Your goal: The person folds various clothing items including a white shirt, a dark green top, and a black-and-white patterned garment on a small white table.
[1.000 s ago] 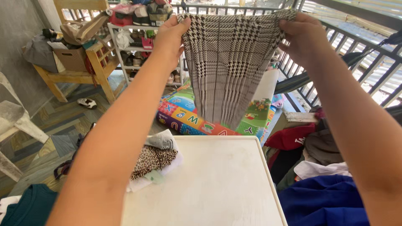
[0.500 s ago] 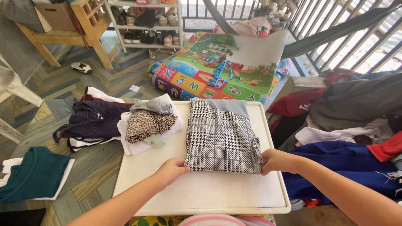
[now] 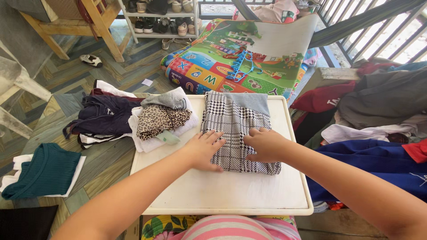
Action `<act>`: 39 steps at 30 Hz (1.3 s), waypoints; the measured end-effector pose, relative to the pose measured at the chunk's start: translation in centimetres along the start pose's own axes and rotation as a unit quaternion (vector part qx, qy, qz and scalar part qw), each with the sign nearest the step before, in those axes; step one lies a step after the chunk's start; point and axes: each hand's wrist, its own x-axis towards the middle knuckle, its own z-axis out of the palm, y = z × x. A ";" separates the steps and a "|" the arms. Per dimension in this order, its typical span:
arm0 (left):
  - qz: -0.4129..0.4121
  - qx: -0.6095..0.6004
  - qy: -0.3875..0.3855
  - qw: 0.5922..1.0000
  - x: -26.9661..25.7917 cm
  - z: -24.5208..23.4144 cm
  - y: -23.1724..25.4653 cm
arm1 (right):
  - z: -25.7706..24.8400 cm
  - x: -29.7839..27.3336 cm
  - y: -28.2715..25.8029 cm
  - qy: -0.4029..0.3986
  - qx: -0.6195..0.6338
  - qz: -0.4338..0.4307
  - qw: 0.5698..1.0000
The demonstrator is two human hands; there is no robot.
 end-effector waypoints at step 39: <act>0.038 0.188 0.114 0.975 4.9 4.3 -6.7 | 7.8 6.4 5.3 0.251 -0.009 0.007 0.968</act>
